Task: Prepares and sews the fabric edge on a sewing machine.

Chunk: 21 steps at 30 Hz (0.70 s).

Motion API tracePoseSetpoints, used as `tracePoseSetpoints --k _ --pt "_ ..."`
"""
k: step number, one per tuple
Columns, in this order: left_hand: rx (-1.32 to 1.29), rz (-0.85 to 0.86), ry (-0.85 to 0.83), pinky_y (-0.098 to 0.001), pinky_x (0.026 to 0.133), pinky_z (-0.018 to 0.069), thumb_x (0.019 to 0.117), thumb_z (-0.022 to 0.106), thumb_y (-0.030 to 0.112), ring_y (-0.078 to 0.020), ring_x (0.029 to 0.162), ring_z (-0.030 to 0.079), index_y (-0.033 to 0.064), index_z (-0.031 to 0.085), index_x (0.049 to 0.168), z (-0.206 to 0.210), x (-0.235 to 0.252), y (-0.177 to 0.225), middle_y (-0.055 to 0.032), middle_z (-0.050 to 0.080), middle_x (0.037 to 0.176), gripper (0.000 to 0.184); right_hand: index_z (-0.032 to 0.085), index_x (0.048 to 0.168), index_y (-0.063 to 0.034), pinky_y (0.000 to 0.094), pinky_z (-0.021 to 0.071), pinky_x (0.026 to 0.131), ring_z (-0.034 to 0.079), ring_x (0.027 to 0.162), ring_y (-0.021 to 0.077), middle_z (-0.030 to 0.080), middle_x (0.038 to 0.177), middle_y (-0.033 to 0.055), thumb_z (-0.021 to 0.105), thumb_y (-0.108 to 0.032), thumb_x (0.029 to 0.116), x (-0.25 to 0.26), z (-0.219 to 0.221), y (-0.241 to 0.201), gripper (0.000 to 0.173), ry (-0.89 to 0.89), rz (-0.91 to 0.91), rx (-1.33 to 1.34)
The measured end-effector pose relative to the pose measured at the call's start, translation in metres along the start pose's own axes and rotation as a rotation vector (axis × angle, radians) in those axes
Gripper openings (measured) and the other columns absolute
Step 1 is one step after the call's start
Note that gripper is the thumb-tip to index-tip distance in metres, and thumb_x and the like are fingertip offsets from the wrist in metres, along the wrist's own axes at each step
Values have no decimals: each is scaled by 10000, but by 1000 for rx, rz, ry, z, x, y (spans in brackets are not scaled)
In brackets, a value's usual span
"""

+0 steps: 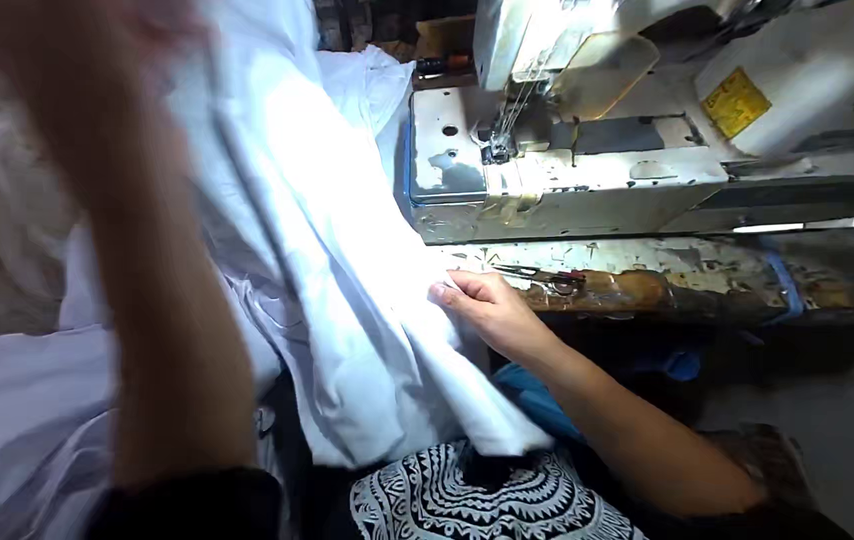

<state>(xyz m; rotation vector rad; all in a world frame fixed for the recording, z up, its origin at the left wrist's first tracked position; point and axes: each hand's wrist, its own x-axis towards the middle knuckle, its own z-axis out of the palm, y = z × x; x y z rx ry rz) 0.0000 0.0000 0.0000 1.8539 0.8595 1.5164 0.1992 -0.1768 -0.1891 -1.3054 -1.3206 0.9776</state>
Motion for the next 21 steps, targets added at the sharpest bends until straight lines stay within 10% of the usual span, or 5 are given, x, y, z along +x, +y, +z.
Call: tracePoseSetpoints --k 3,6,9,15,21 --pt "-85 -12 -630 -225 526 586 992 605 101 -52 601 652 -6 700 1124 78 -124 -21 -54 721 1013 195 722 1048 -72 228 572 751 664 779 6 713 847 -33 671 -173 969 -20 -39 10 138 -184 139 35" --pt "16 -50 -1020 -263 610 580 922 749 337 -70 687 654 61 658 1319 118 -174 -39 -73 705 1100 492 725 1062 -138 176 535 734 634 791 -45 695 859 -88 716 -299 925 -50 -85 -1 211 -223 195 -148" --pt "13 -139 -1191 -180 593 543 909 769 346 -19 636 604 77 707 1177 138 -176 -30 -39 656 992 385 702 959 -120 118 451 653 553 718 -82 626 785 -99 720 -320 910 -81 -110 -8 206 -142 151 -268" --pt "-78 28 -1119 -140 566 509 955 687 189 1 595 571 25 709 920 167 -186 -14 -24 610 813 170 693 1047 -67 193 581 848 687 911 2 729 979 -64 733 -70 878 -129 -122 14 174 110 34 181" --pt "-202 35 -698 -237 710 595 936 704 133 -68 801 649 22 648 1097 171 -205 -21 -54 616 1057 204 697 943 -63 228 607 704 705 765 55 738 869 7 699 -9 907 -105 -80 28 65 415 21 664"
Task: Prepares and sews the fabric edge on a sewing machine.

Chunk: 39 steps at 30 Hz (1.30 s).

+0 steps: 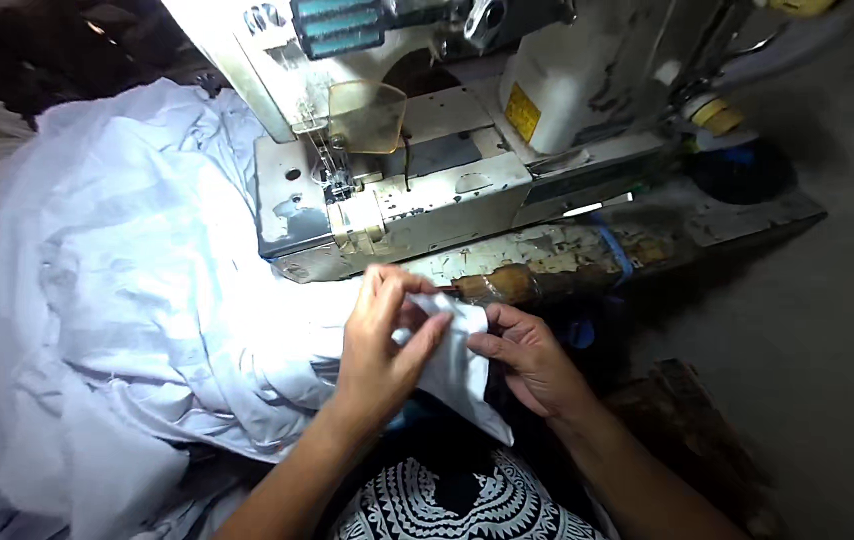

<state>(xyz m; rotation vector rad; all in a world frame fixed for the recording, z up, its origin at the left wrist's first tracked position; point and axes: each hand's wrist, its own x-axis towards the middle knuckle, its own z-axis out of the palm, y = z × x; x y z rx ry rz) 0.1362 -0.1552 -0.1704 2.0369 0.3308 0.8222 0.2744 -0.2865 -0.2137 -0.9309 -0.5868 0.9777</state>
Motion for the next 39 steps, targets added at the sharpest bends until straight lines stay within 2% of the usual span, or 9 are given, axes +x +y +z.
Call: tracePoseSetpoints --k 4,10,15,19,23,27,31,35,39 --pt "-153 -140 41 -197 699 592 932 731 166 -33 753 663 -18 635 1010 6 -30 5 -18 666 883 223 706 966 -23 275 642 706 738 752 101 752 877 56 587 -1 994 8 29 8 124 -30 18 222" --pt "-130 -190 120 -179 731 584 935 664 42 -25 768 674 -23 706 948 -7 -27 -1 -20 695 862 79 702 1029 -36 267 643 716 730 760 94 744 903 10 647 25 944 10 38 18 118 -25 -219 -44" --pt "-316 -349 71 -163 709 565 935 649 25 7 740 662 18 745 934 -17 -29 1 35 715 824 96 765 972 -16 92 527 773 659 829 -8 716 900 60 733 -135 909 -1 38 28 139 170 -686 -810" --pt "-301 -361 -5 -213 758 614 969 615 31 -42 763 706 -20 744 987 -14 -31 5 -5 722 864 140 746 906 -43 159 494 719 645 749 120 692 772 102 676 -147 919 2 38 31 126 256 -920 -1256" --pt "-257 -376 -23 -171 697 585 945 649 37 5 699 675 9 746 931 -5 -28 2 35 715 786 102 703 820 -28 152 468 639 599 667 95 645 701 87 676 -154 860 5 32 34 135 262 -903 -1210" --pt "-409 -514 -91 -212 685 614 955 620 2 -36 661 705 25 736 900 3 -22 6 34 726 734 130 684 850 -17 88 522 697 621 736 -42 661 771 4 703 -88 817 -5 12 37 80 197 -661 -744" --pt "-464 -559 -100 -216 673 614 953 603 -19 -56 644 706 29 735 873 9 -17 6 11 724 708 162 679 925 -125 203 610 736 692 783 14 707 864 -80 662 -17 863 -16 -12 32 126 131 -416 -356" --pt "-365 -519 -105 -208 691 613 945 640 -7 -42 669 705 11 742 902 17 -18 9 14 727 735 111 698 985 -35 121 557 827 674 888 -10 710 913 31 711 -132 915 -20 -12 32 121 178 -678 -860" --pt "-220 -458 -128 -172 714 596 943 662 41 -1 709 690 19 759 929 18 -19 10 29 728 795 100 730 881 -53 135 500 738 651 750 85 691 757 81 680 -144 890 -13 -2 31 103 266 -848 -1210"
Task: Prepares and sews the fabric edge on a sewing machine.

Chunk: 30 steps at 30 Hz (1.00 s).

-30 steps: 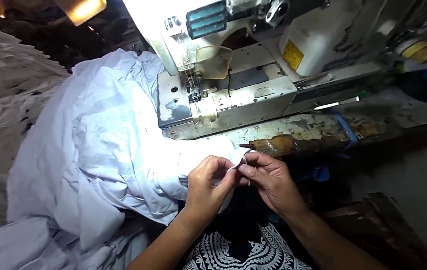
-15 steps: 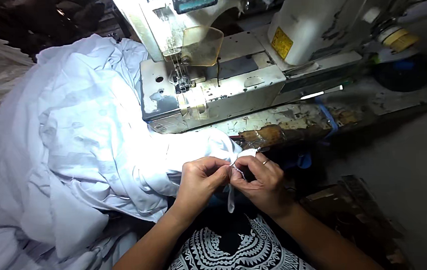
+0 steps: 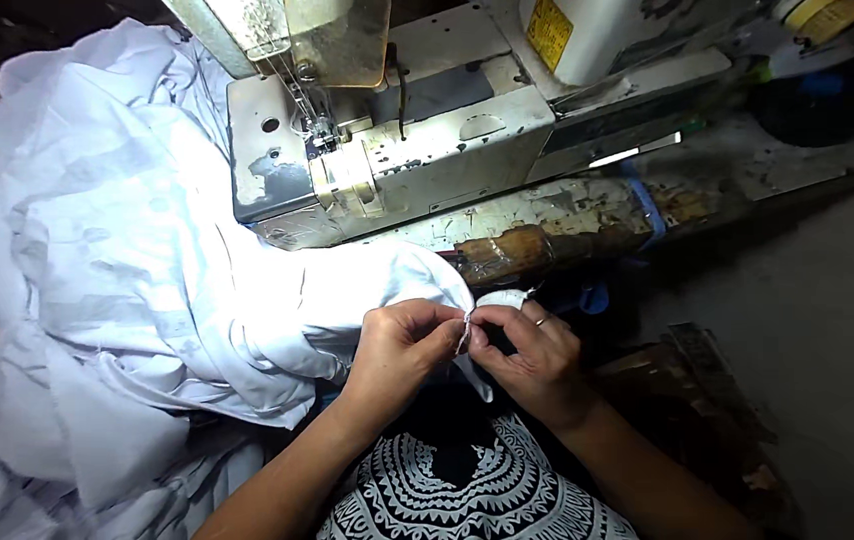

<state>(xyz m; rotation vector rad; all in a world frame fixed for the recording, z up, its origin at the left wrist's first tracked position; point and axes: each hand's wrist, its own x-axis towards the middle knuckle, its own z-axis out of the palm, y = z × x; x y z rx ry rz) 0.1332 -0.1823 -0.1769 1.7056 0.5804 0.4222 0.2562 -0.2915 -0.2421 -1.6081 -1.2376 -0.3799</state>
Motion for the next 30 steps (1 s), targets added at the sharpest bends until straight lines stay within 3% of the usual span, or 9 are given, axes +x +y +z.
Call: tracePoseSetpoints --k 5,10,13,16,18,20,24,28,30 --pt "-80 -18 -12 -180 670 603 921 654 -4 -8 655 694 20 740 880 -4 -1 0 33 720 721 98 679 871 -30 98 537 734 645 765 -30 679 784 6 705 -77 815 -1 2 -2 77 -25 206 405" --pt "-237 -117 -78 -235 681 624 987 566 -14 -75 658 716 16 686 912 -10 -3 -4 -4 722 731 145 691 1010 -218 192 576 757 652 796 -16 678 870 -120 701 -197 933 -7 -3 5 81 -85 603 1087" --pt "-68 -112 -145 -236 749 621 1063 490 98 -45 747 713 17 636 1004 -9 -11 -14 17 704 822 177 475 1210 -190 217 604 830 698 889 19 685 975 -85 777 -180 889 -6 -1 -11 440 -197 642 945" --pt "-291 -115 -91 -276 826 604 1072 427 109 -68 827 714 38 617 1070 -28 -11 -13 2 719 899 203 457 1289 -54 182 587 704 673 755 -9 687 889 -35 734 -71 818 -7 3 -11 547 -181 578 499" --pt "-681 -44 -17 -269 841 601 1069 424 144 -85 871 722 98 692 1075 -55 -12 4 -13 744 939 272 531 1262 -22 183 545 627 622 673 -3 663 846 -6 695 -44 796 -12 3 1 494 -206 629 387" --pt "-831 115 64 -244 832 590 1074 442 204 -62 902 699 141 717 1069 -80 -23 11 15 723 959 282 669 1074 -84 178 576 598 663 660 13 712 854 -24 643 7 898 -9 -2 4 200 -257 806 787" --pt "-615 71 221 -171 629 571 978 667 321 2 669 660 192 741 985 -116 -64 -23 62 689 757 149 771 969 -140 154 535 515 682 643 28 760 889 18 596 -350 1024 17 -3 -6 278 -425 1065 1757" --pt "-247 194 333 -135 687 548 886 777 269 34 729 634 243 743 1006 -138 -90 -26 121 685 832 128 705 983 -216 107 459 483 581 567 -30 689 800 -36 657 -244 994 36 12 -9 57 -566 925 1621" --pt "-58 306 353 -135 722 547 874 793 246 22 810 639 245 754 1003 -142 -98 -23 126 681 899 135 679 1052 -253 108 475 522 592 613 -35 706 893 -50 713 -161 933 41 13 -13 154 -569 751 1480"
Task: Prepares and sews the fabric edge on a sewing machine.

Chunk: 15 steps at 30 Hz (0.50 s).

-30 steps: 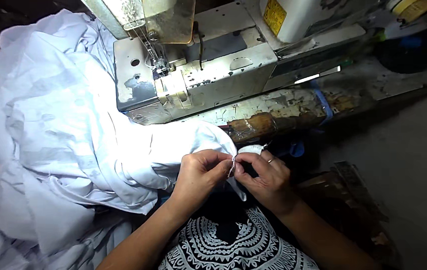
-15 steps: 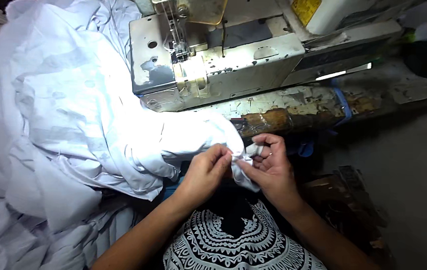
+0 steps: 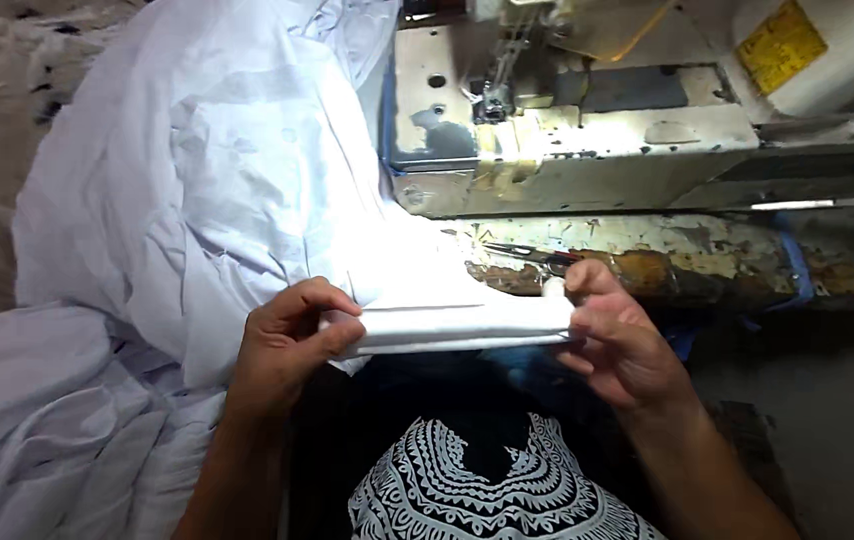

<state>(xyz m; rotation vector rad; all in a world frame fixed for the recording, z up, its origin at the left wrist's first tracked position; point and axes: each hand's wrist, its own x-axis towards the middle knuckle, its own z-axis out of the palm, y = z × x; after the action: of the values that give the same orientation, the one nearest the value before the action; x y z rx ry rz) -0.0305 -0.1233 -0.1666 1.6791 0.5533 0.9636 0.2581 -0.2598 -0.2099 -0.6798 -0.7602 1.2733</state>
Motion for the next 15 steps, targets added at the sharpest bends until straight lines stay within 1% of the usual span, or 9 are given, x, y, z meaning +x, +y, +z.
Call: tracePoseSetpoints --k 2,4,5,7,9,10,12,13,15 --pt "189 79 34 -96 670 485 863 793 240 38 778 575 251 773 1011 5 -6 5 133 610 871 150 730 1113 -227 115 530 601 641 711 -34 734 996 -65 754 -113 902 -4 9 -3 241 -13 -148 -207" --pt "320 183 100 -87 663 445 883 777 209 36 771 534 221 796 1009 12 -8 8 116 567 854 128 777 1151 -216 126 574 707 665 814 -31 727 1067 -88 775 -121 888 -12 20 -2 280 87 -284 -503" --pt "358 242 136 -91 680 435 891 768 190 35 787 524 206 800 998 15 -7 8 109 554 858 113 795 1129 -201 125 572 733 654 830 -30 706 1075 -80 771 -130 890 -15 25 1 250 159 -351 -653" --pt "417 310 186 -98 774 466 919 737 194 35 884 540 199 768 976 20 -3 2 98 549 947 65 815 1043 -159 99 544 728 620 812 -52 673 1029 -39 750 -141 910 -16 29 6 148 257 -471 -876" --pt "332 213 161 -144 888 484 989 642 193 18 1043 549 173 704 1005 26 7 -3 90 561 1093 66 816 997 -161 103 521 824 614 917 -47 667 1037 -8 733 -202 942 -12 27 6 107 270 -540 -1017" --pt "176 103 152 -171 887 516 1016 583 159 26 1050 593 163 675 1025 31 16 0 104 619 1104 92 809 988 -158 117 505 885 608 985 -37 669 1057 -4 714 -227 961 -7 26 3 120 247 -565 -1040" --pt "-69 -36 156 -171 707 561 1055 492 120 26 800 651 169 626 1037 45 45 23 96 675 900 144 784 968 -144 129 510 904 617 1007 -42 687 1043 -44 660 -262 1007 7 27 -9 175 188 -585 -1004" --pt "-22 19 135 -145 680 547 1061 487 111 41 765 635 171 613 1048 48 65 34 108 659 875 140 764 945 -150 120 512 858 619 949 -60 688 978 -87 631 -272 1022 17 28 -16 197 176 -565 -941" --pt "274 355 110 -139 773 523 1012 554 71 45 872 621 127 640 1063 42 123 22 109 662 970 115 703 871 -186 117 517 740 610 789 -76 664 820 -139 588 -210 1026 40 26 -21 195 178 -432 -704"
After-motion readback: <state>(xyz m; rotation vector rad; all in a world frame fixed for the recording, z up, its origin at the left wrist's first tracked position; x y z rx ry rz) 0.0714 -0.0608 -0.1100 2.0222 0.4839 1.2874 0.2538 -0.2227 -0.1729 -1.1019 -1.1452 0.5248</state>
